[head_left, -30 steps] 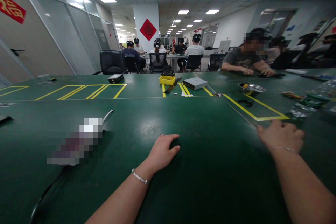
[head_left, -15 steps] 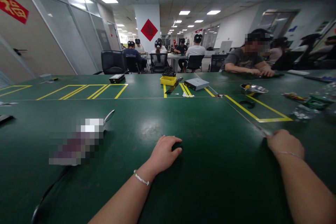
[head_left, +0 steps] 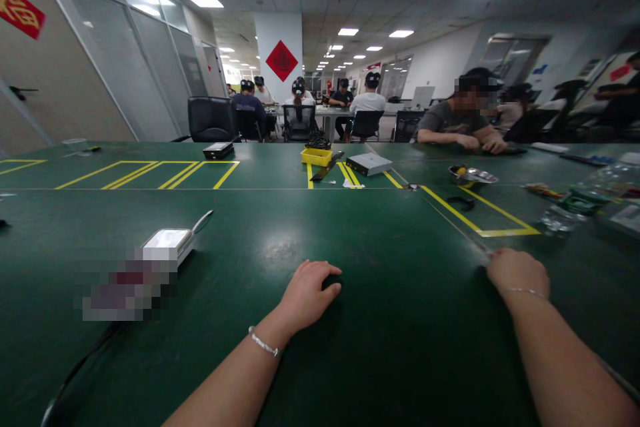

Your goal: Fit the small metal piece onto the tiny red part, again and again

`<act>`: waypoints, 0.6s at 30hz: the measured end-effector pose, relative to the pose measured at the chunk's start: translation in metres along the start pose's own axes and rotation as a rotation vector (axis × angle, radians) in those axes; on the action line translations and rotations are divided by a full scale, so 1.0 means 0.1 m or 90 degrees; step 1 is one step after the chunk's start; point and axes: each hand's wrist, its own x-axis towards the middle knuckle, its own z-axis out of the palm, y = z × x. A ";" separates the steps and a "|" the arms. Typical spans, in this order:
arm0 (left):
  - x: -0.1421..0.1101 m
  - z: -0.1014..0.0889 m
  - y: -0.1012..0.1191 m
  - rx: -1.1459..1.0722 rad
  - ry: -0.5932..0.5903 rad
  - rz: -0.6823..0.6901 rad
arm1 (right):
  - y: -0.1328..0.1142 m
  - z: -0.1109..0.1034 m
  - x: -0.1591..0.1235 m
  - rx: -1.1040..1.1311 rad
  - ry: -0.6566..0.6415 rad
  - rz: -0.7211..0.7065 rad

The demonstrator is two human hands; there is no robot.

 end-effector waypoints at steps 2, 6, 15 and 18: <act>0.00 0.01 -0.01 -0.008 0.011 0.001 | -0.29 -0.04 -0.12 0.036 -0.016 -0.041; -0.01 0.03 0.00 -0.051 0.019 -0.024 | -1.13 0.01 -0.60 0.187 -0.139 -0.194; -0.01 0.09 0.02 -0.024 0.044 -0.054 | -1.99 0.20 -1.43 0.551 -0.357 -0.363; 0.00 0.09 -0.02 -0.081 0.049 -0.077 | -1.81 0.15 -1.14 0.428 -0.303 -0.397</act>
